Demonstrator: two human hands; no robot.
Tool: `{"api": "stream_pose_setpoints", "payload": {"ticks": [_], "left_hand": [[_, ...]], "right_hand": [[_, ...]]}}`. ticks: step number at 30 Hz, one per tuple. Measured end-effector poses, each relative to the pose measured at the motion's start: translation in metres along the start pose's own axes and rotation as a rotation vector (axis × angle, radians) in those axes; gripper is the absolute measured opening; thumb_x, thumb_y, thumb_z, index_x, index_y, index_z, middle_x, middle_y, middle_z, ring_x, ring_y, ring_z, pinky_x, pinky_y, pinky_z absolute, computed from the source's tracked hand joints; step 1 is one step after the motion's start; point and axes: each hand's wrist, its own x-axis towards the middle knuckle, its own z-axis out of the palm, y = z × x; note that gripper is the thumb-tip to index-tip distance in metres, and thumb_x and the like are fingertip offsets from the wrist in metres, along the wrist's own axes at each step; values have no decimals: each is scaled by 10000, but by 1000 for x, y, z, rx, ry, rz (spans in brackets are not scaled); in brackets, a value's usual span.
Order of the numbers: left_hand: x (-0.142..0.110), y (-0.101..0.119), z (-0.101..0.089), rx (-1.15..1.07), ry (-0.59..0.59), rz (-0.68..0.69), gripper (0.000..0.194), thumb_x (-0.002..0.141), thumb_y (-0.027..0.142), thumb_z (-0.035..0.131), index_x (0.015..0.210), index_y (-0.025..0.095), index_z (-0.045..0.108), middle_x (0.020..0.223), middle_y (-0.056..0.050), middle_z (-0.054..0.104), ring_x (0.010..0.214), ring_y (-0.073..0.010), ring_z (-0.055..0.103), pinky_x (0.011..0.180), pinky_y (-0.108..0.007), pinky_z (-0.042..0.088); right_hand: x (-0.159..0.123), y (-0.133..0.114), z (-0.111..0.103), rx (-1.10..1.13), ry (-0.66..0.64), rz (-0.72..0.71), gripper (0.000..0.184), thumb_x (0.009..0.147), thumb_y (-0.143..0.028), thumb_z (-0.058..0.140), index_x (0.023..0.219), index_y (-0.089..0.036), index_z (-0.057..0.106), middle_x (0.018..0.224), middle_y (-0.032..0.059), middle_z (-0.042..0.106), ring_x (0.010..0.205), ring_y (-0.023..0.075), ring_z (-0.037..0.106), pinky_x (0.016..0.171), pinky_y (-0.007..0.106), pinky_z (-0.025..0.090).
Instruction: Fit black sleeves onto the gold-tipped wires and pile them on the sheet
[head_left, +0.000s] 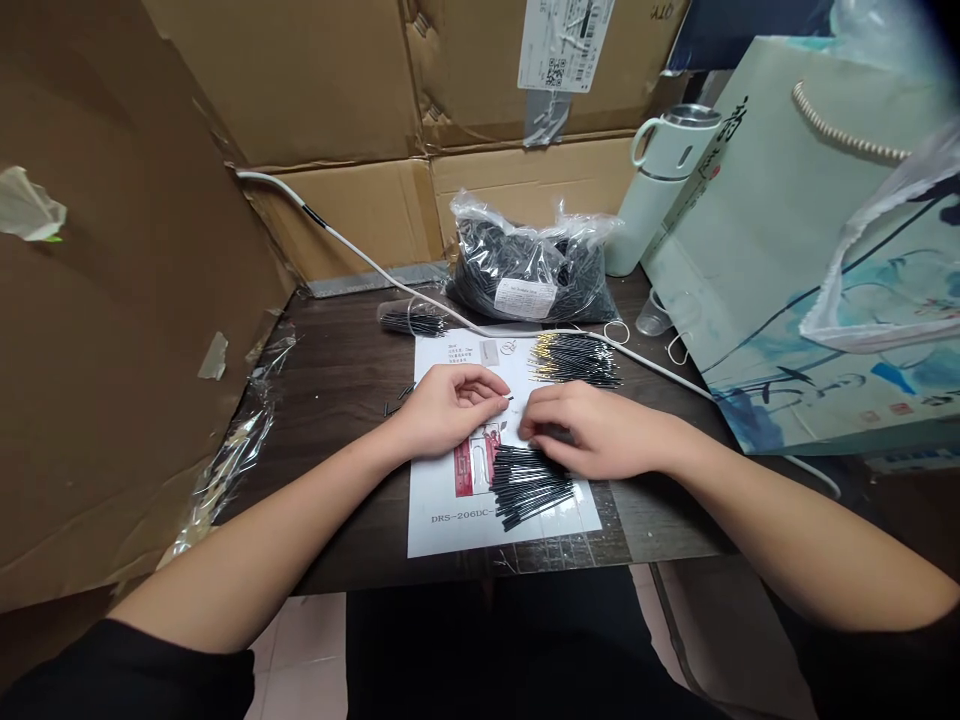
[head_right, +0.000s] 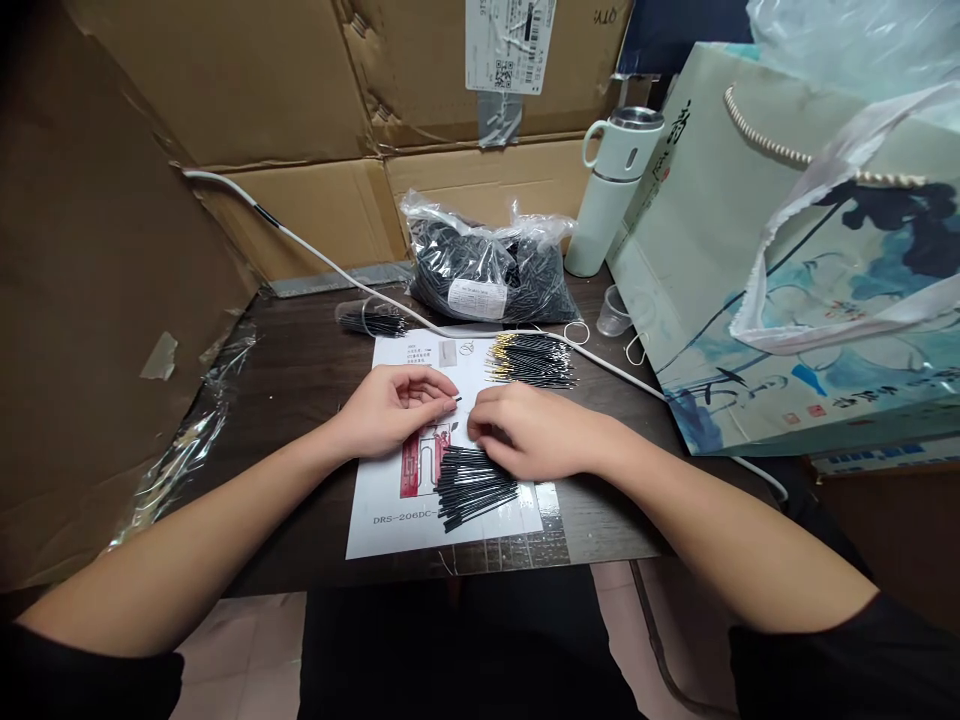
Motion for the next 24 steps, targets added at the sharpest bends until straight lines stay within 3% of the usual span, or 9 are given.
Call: {"api": "stream_pose_setpoints", "payload": {"ticks": [4,8,18,21,24], "left_hand": [[1,-5,3,-25,38,-8,317,824,299,852,1094,134,834,923,-92,796,774,-128,694,687,-233,573],[2,-7,4,-17,57,-36,269,826,322,852,1031,148,842,904,-79,794,723,-113,662,622,-215,524],[3,-8,5,-22,68,-86,265,771,279,877,971,132,784,793,-38,703,657,-89,611,578,-190,484],[3,-7,6,-27,73,-91,266,779,282,873,970,124,774,802,-38,703,677,-90,616,597,-188,496],[3,-7,6,-40,73,-87,268,783,282,871,970,120,766,810,-38,703,678,-87,611,597,-186,494]], "right_hand": [[-3,14,-10,-302,155,175,107,1005,-203,625,972,-156,715,959,104,680,829,228,625,738,362,454],[-3,28,-13,-483,182,315,122,1019,-207,626,958,-153,716,955,120,674,793,237,611,687,369,404],[1,25,-8,-649,90,342,202,1073,-198,547,917,-143,664,980,135,684,769,238,614,673,385,385],[3,23,-8,-704,38,348,210,1082,-195,511,941,-138,657,1009,144,692,804,258,630,708,398,412],[4,21,-7,-711,72,306,222,1091,-196,478,965,-133,650,1040,165,693,903,292,633,799,417,448]]}}
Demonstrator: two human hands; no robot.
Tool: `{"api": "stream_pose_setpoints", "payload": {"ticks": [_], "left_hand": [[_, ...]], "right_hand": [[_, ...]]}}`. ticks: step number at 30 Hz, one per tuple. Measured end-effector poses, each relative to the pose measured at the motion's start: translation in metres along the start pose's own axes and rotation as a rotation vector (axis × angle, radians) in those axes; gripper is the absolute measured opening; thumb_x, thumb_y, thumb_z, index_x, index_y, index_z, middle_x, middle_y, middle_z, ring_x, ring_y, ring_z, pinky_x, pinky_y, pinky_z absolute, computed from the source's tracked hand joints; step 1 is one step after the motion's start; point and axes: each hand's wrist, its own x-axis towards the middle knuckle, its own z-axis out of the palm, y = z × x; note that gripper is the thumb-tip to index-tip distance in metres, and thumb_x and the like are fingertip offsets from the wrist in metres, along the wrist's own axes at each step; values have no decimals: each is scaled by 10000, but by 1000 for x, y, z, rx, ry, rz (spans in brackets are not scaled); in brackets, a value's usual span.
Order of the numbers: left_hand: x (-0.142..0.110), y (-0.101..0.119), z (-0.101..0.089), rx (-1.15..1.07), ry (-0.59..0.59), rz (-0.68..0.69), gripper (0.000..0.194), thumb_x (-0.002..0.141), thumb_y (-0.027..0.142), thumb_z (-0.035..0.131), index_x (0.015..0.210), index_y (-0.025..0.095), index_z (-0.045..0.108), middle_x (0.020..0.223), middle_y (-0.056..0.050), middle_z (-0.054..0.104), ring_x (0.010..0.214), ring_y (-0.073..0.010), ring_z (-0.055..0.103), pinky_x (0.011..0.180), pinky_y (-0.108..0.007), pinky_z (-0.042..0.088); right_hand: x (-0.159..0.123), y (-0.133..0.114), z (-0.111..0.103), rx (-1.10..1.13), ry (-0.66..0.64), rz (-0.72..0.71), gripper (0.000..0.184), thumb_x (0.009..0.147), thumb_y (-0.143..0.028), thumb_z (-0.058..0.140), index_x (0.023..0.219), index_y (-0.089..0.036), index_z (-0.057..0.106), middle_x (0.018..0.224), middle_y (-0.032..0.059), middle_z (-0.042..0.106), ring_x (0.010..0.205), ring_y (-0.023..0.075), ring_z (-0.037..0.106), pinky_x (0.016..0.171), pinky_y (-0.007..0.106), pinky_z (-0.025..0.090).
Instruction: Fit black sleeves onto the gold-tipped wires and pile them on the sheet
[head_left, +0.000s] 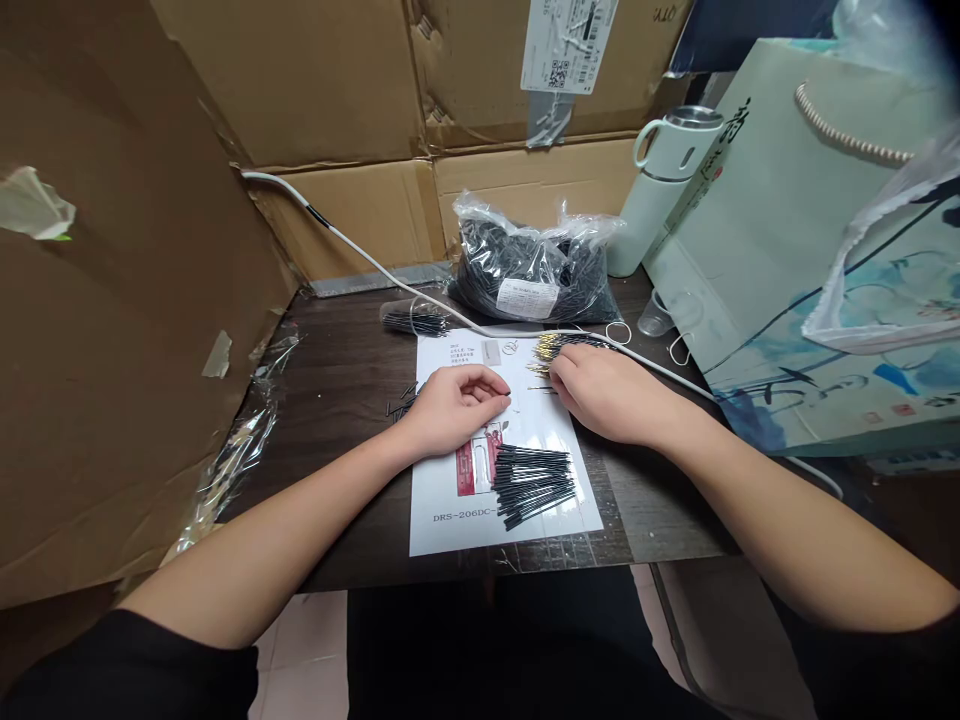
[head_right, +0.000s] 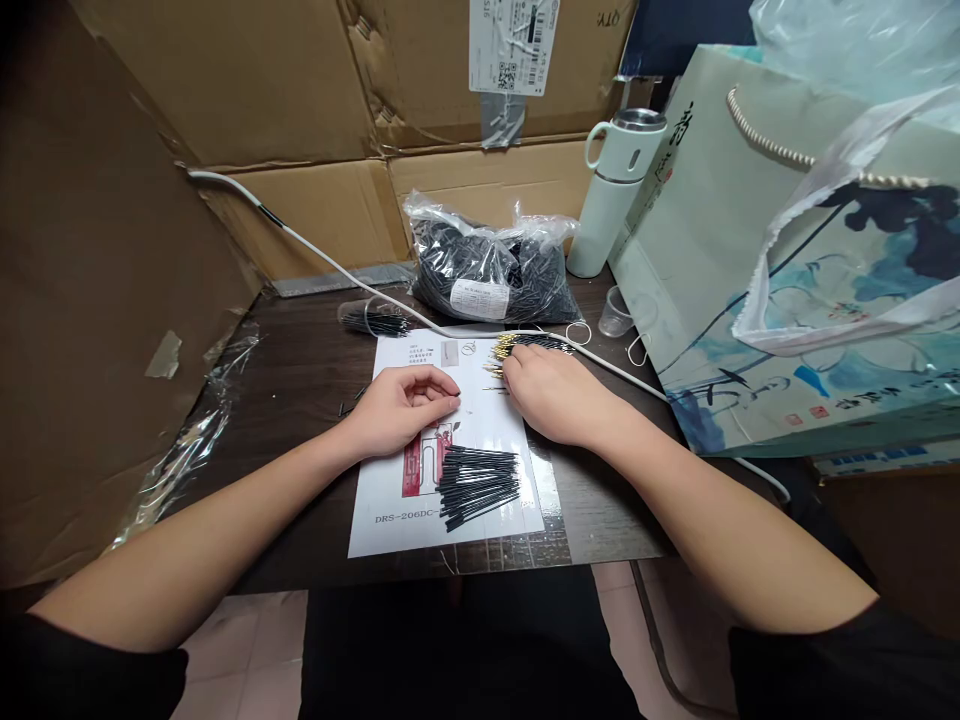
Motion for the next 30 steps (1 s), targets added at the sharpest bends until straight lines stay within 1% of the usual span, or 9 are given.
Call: {"api": "stream_pose_setpoints", "payload": {"ticks": [3,6,8,11,14,18,20,24,30], "left_hand": [[1,-1,0,-1,-2,7,260,793,278,864,973,123,759,811,-34,700,670,-80,601,588,-180,481],[1,-2,-1,3,-12,10,260,803,285,861,978,124,755,804,-30,695,665,-75,592,580,-174,470],[1,-2,-1,8,-14,18,257,805,287,860,972,122,754,803,-29,692,668,-74,589,585,-173,472],[1,-1,0,10,-12,25,257,802,286,861,964,119,751,798,-27,688,666,-74,585,585,-175,473],[0,0,0,13,-17,36,257,800,285,861,963,121,751,791,-23,684,659,-75,579,578,-176,467],[-2,1,1,29,-22,64,263,809,306,860,963,118,758,773,-15,666,636,-66,550,556,-169,435],[-3,1,2,44,-21,74,273,808,312,864,969,116,761,752,-7,650,610,-57,522,538,-165,409],[-3,0,3,63,-20,81,284,818,330,862,975,117,759,728,2,632,589,-51,499,536,-166,397],[-4,1,3,92,-14,103,271,821,330,859,967,121,766,734,-9,652,605,-64,529,557,-177,434]], "right_hand": [[-1,-3,-1,143,102,-67,188,1089,-197,473,990,-146,625,1050,163,692,956,298,609,864,422,457],[-3,-5,-1,355,129,-114,136,1082,-202,490,988,-176,584,969,117,685,856,254,585,824,393,458],[-3,-5,0,437,133,-108,117,1069,-185,498,975,-189,567,935,97,672,821,238,579,786,375,453],[-3,-5,1,550,173,-93,96,1059,-168,499,993,-191,565,945,90,663,830,229,601,746,353,456],[-2,-7,2,651,226,-142,84,1066,-177,521,1032,-187,597,968,87,662,865,223,621,769,347,484],[-2,-12,2,693,281,-208,127,1045,-134,535,1070,-179,650,1018,101,662,914,223,627,804,352,504],[-2,-13,4,717,298,-218,140,1044,-128,540,1080,-179,665,1009,95,669,896,214,626,792,345,505],[-2,-15,8,729,332,-180,105,1035,-149,596,1099,-190,668,969,67,696,834,194,632,756,330,498],[-2,-16,9,725,371,-158,89,1017,-136,619,1068,-199,657,965,50,720,794,178,634,730,317,492]]}}
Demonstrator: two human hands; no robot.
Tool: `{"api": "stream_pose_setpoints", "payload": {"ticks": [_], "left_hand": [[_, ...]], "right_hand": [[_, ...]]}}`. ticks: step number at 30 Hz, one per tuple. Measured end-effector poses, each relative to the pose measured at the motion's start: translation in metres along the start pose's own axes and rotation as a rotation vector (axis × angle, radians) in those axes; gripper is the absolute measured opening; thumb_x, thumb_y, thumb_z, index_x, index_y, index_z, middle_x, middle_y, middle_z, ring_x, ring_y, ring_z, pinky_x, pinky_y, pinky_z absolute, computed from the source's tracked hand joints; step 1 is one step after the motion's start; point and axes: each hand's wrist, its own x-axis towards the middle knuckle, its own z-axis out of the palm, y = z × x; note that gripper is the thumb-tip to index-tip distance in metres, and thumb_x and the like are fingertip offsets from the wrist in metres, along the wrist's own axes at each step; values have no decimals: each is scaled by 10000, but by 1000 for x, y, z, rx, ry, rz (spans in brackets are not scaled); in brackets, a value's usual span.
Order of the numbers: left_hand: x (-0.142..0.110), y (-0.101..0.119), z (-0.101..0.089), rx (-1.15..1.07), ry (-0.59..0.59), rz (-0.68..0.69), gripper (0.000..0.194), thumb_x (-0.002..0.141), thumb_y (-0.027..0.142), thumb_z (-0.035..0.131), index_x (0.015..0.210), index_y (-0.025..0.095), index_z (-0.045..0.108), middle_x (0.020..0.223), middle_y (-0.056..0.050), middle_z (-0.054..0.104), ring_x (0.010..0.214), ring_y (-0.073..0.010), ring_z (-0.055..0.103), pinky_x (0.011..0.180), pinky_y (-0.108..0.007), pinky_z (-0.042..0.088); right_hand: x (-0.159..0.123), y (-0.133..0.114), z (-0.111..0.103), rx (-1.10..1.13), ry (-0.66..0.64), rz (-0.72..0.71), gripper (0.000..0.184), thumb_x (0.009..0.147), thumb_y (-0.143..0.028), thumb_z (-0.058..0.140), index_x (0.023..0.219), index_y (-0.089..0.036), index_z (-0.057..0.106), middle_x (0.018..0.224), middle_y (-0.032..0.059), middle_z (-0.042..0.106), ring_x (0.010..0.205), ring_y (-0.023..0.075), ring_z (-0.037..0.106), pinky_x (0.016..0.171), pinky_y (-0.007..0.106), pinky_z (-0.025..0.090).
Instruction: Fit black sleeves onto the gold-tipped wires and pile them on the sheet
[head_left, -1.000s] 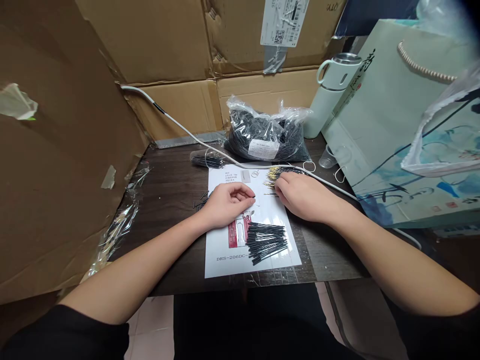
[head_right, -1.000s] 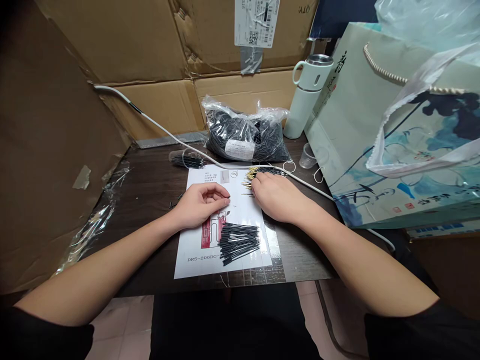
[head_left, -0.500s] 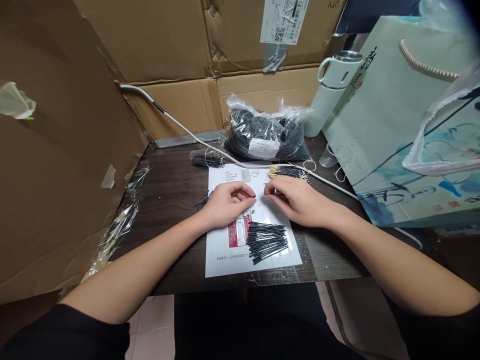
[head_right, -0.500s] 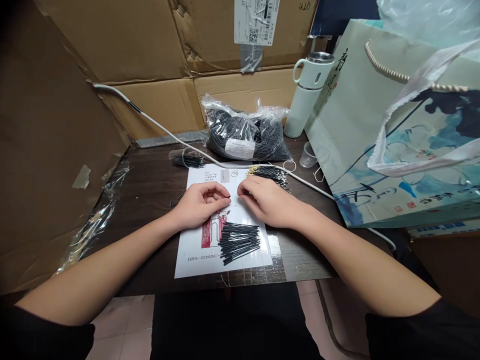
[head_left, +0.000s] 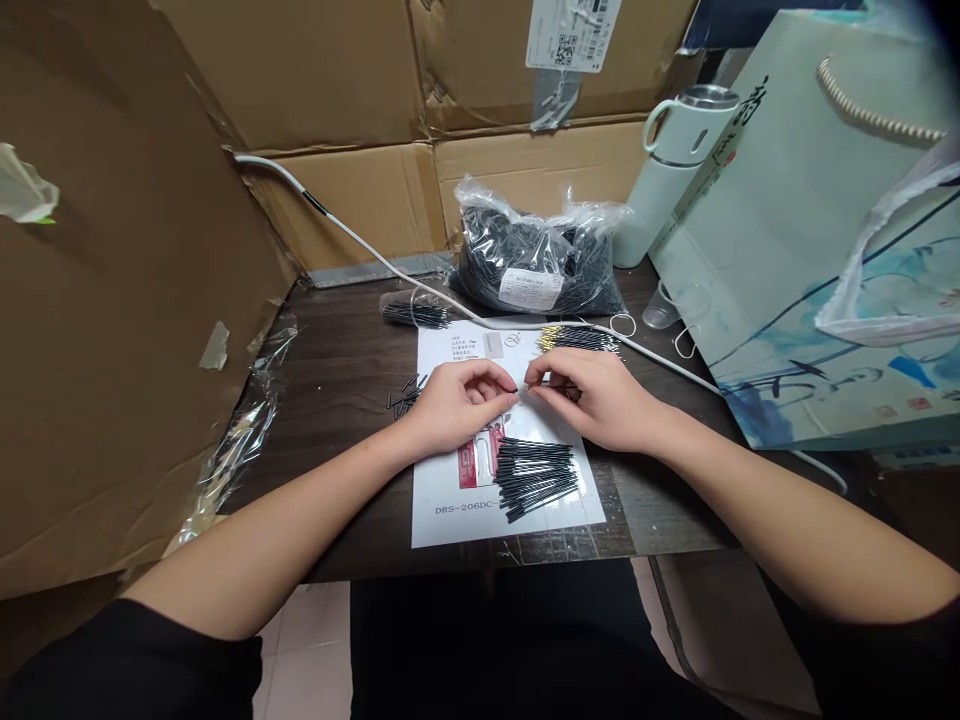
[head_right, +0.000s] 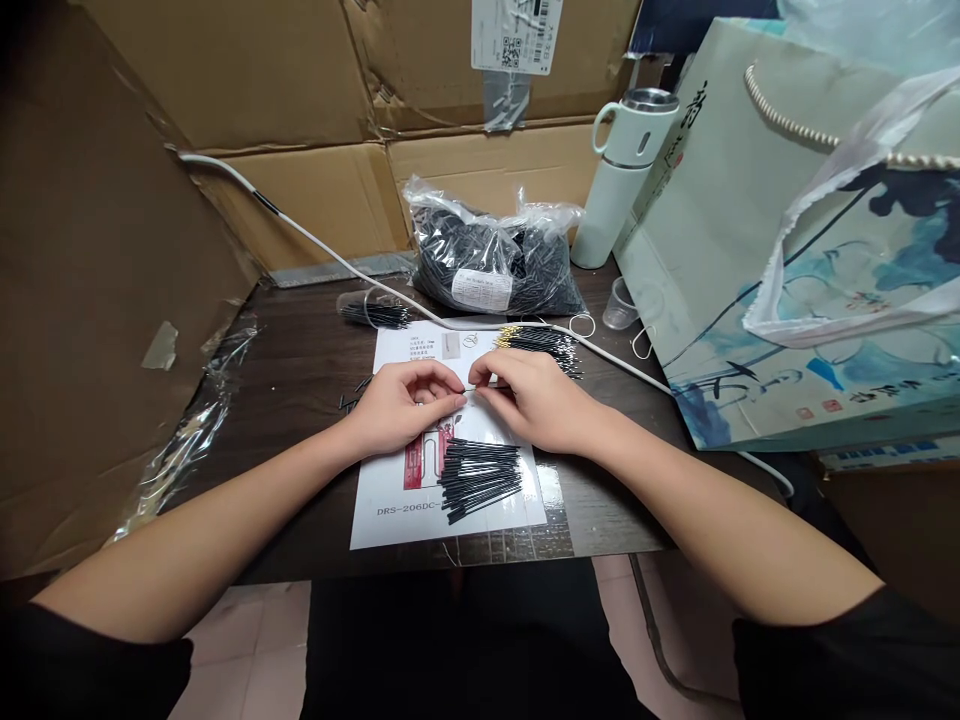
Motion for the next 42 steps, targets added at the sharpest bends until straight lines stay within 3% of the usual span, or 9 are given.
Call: {"api": "stream_pose_setpoints", "payload": {"ticks": [8,16,42], "left_hand": [[-1,-2,1,46,6,43,243,830,325,857,958,130,789,748,-23,682,634,-78,556,580,-191,459],[-2,-3,2,85,13,103,227,851,343,848,952,143,804,776,-36,710,662,-96,586,612,-216,485],[-3,-3,2,155,-3,194,171,892,328,820,951,168,826,885,-48,763,700,-97,604,665,-231,505]], "right_hand": [[0,0,-1,22,-43,17,91,1014,-146,619,1073,-197,665,965,42,735,799,175,654,746,314,495],[0,-2,-7,77,-76,72,158,908,-122,643,1043,-204,649,936,32,703,780,175,613,741,314,488],[1,-2,-2,119,-84,78,97,951,-148,662,1029,-204,645,908,30,685,790,174,596,738,307,467]]}}
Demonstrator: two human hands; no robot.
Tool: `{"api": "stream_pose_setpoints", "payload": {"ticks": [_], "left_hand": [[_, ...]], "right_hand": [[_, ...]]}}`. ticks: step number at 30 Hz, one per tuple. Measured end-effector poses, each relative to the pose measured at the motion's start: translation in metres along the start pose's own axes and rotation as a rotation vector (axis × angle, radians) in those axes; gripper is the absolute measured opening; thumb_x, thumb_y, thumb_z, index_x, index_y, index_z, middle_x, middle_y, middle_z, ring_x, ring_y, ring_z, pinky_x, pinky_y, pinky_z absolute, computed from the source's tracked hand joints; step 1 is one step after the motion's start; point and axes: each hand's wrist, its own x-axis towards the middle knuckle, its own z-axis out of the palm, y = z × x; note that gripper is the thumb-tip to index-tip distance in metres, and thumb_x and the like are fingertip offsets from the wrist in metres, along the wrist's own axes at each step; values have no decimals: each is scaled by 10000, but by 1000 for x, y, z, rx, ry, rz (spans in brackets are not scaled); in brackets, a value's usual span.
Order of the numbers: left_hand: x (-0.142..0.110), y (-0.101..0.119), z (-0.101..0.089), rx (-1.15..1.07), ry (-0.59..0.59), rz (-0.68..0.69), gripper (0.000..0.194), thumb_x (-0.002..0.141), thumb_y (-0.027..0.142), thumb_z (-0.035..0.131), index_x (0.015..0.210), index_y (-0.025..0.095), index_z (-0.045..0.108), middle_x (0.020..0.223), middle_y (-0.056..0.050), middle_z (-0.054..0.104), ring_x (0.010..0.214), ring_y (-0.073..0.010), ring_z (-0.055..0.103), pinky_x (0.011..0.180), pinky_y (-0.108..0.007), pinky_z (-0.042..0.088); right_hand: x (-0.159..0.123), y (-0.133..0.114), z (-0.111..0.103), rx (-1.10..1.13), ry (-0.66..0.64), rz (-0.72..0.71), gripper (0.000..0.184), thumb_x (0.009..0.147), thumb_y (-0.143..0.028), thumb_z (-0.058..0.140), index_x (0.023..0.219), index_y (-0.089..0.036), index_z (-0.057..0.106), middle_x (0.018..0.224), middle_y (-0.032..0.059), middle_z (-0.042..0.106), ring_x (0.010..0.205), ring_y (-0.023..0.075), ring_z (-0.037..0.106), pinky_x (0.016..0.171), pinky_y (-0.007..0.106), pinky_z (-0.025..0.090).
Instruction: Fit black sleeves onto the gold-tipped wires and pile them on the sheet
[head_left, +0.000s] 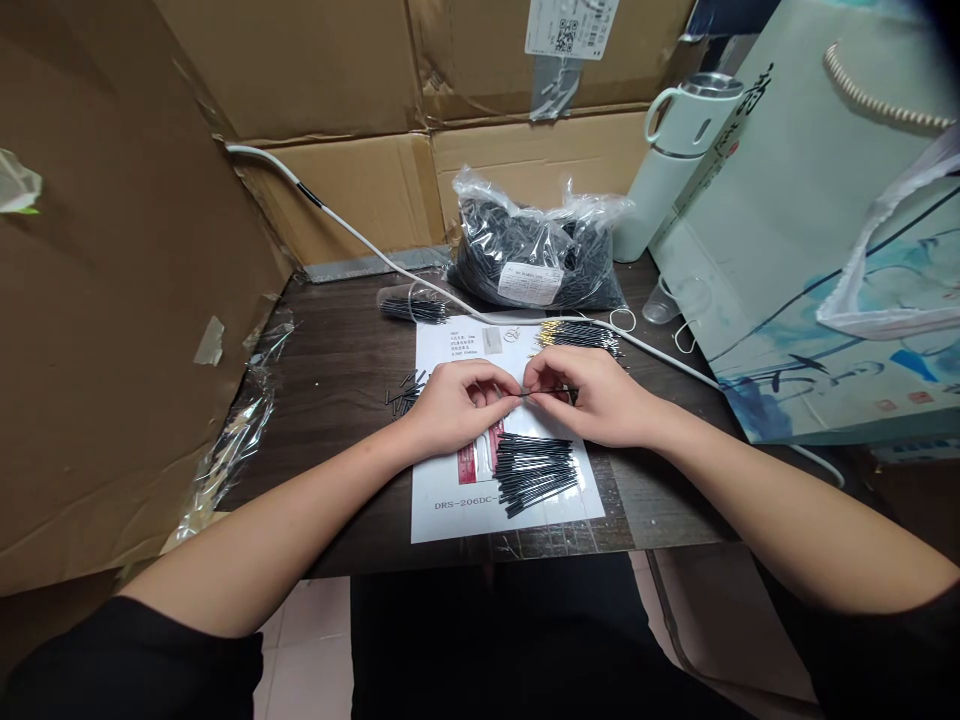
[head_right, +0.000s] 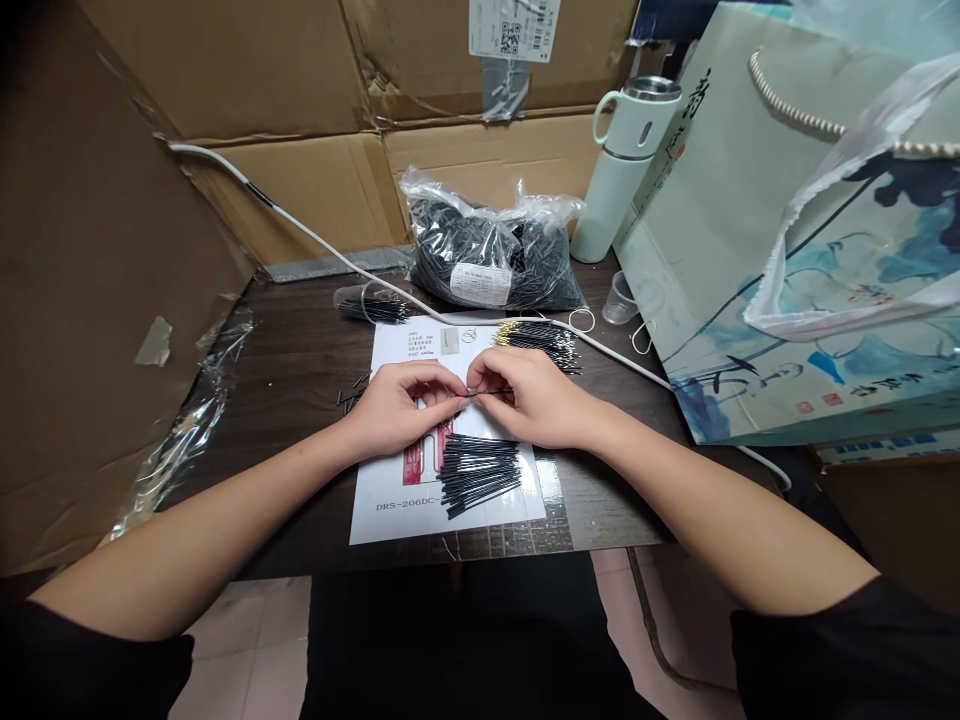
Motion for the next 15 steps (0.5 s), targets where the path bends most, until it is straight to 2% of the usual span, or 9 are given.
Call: {"api": "stream_pose_setpoints", "payload": {"ticks": [8,15], "left_hand": [[-1,1,0,2,21,-70,301,834,381,870,1026,154,820,780,-33,702,630,-93,563,593,-219,476],[0,0,0,-10,18,-50,237,877,369,836,979,156,816,777,-32,703,649,-94,579,620,-220,491]], "right_hand": [[1,1,0,-2,13,-6,76,956,-159,657,1014,-203,634,904,30,676,796,177,599,733,310,470],[0,0,0,-3,21,-9,82,959,-151,654,1017,-206,635,912,33,675,795,179,597,735,317,473]]}}
